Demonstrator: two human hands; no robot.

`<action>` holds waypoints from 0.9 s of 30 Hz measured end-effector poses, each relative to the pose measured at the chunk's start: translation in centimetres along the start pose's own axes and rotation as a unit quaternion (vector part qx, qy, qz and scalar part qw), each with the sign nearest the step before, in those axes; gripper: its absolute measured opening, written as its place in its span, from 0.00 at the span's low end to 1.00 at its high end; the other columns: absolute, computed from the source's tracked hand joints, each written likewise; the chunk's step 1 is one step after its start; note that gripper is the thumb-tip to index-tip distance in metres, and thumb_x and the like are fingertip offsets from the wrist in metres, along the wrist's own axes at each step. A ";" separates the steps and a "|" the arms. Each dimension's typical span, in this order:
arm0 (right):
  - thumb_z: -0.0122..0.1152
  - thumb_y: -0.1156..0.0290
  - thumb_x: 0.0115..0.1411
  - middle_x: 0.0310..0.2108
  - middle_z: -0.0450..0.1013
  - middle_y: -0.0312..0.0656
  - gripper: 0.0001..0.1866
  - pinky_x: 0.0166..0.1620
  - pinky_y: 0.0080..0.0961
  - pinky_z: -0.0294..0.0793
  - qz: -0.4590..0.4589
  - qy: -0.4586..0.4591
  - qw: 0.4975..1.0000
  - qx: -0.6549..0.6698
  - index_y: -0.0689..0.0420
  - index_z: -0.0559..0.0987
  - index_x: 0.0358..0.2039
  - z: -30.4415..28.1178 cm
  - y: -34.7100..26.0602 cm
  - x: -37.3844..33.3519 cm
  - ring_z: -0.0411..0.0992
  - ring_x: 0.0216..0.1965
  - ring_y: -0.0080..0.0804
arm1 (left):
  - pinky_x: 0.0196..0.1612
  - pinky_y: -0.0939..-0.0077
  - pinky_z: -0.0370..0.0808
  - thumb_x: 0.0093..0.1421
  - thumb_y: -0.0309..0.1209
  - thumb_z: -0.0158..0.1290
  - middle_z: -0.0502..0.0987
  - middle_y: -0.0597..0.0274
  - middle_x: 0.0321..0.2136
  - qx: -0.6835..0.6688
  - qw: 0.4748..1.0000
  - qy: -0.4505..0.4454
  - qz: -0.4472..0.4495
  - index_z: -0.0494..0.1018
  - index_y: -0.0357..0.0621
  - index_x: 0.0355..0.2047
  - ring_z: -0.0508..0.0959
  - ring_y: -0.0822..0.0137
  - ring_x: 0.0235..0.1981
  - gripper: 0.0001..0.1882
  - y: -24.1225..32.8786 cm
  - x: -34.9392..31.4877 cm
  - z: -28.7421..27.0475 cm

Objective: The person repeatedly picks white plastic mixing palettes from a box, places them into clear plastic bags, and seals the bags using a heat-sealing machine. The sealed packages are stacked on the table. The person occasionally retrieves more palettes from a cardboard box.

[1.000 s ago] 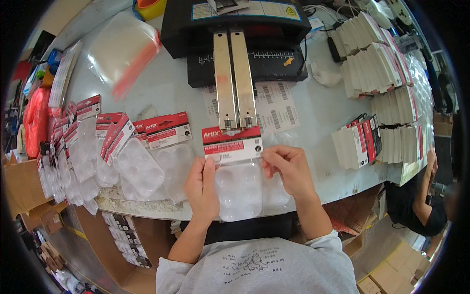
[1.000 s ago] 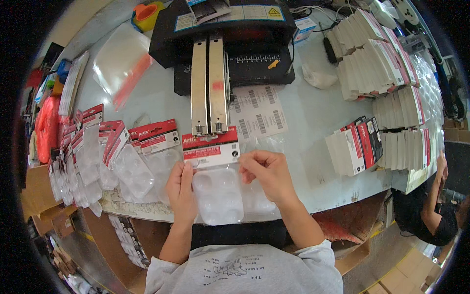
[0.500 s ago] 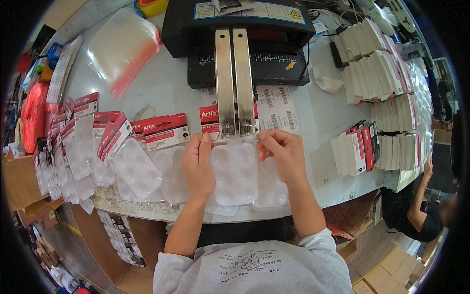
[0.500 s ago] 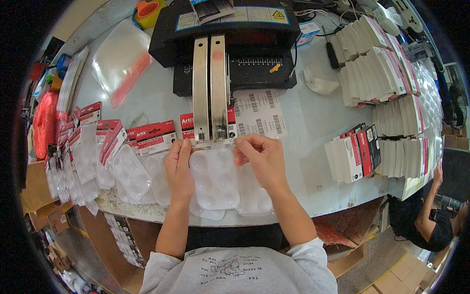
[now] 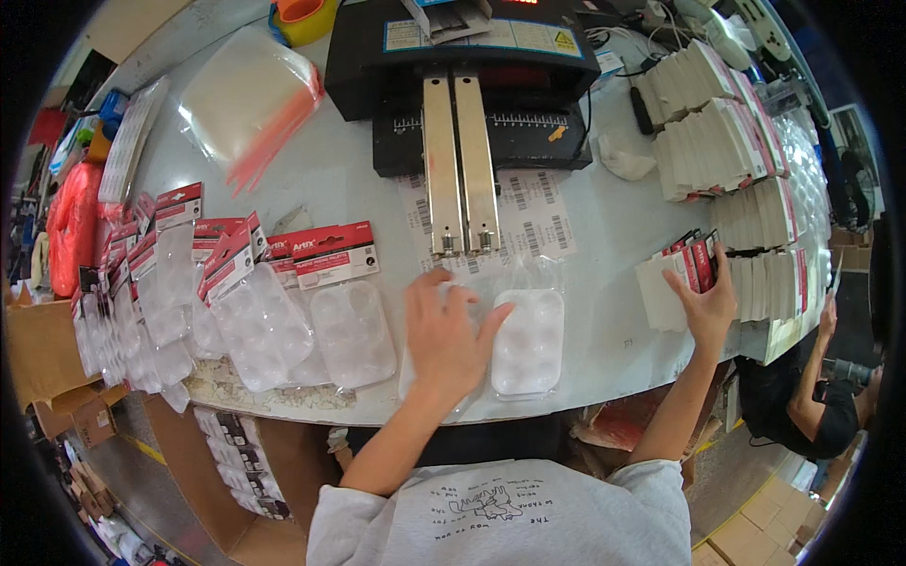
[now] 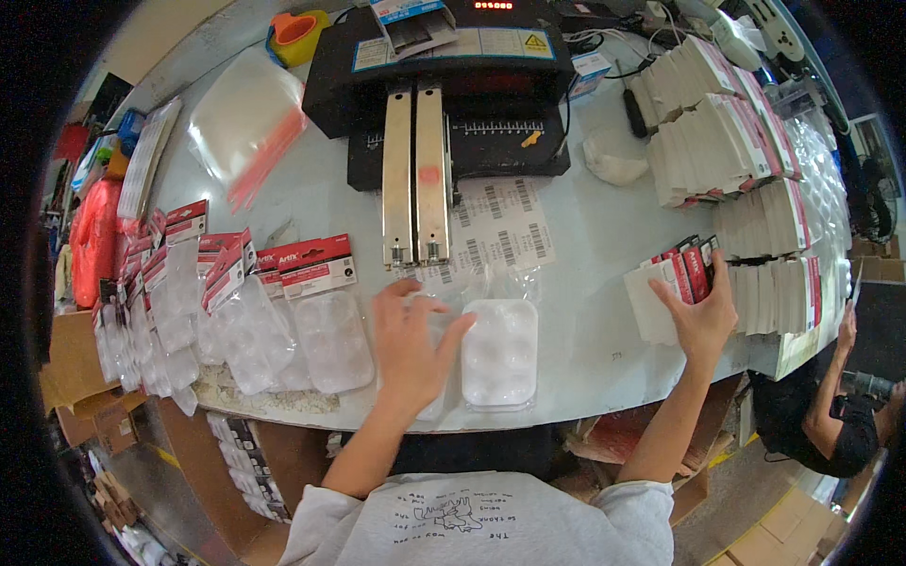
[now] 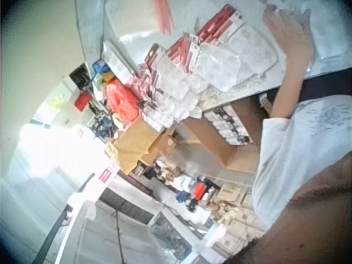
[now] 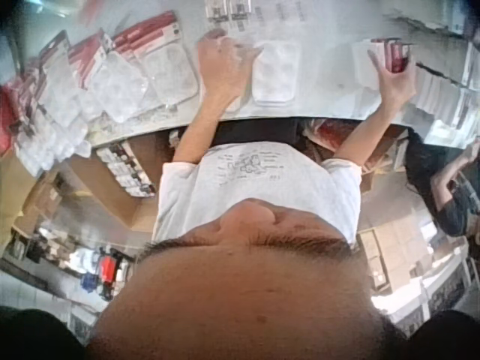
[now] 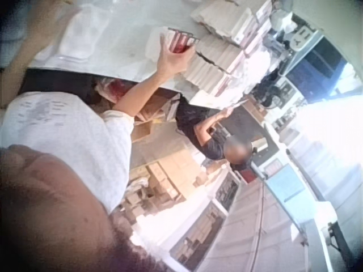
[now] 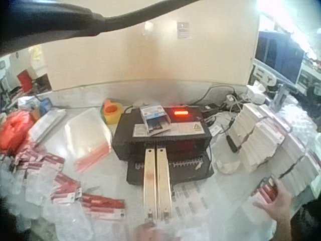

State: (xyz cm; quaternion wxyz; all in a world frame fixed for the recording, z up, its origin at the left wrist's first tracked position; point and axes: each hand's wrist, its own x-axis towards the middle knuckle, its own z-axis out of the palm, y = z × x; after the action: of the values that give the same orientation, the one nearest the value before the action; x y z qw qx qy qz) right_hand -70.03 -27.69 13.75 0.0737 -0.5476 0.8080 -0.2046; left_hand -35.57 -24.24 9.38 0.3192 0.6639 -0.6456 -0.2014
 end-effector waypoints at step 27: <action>0.65 0.58 0.50 0.15 0.69 0.42 0.17 0.20 0.27 0.65 -0.307 -0.263 0.896 0.181 0.56 0.72 0.31 3.8 -18.4 -6.4 0.69 0.17 0.40 | 0.31 0.87 0.70 0.63 0.29 0.46 0.80 0.60 0.32 -0.383 0.889 -0.168 -0.187 0.72 0.35 0.35 0.74 0.81 0.26 0.09 1.8 -2.7 -7.3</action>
State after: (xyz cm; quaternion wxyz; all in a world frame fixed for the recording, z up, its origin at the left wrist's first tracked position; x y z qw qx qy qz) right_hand -50.52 -28.60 17.15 0.3152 -0.7796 0.4994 -0.2085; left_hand -32.19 -20.32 15.44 0.3919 0.5548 -0.4259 -0.5976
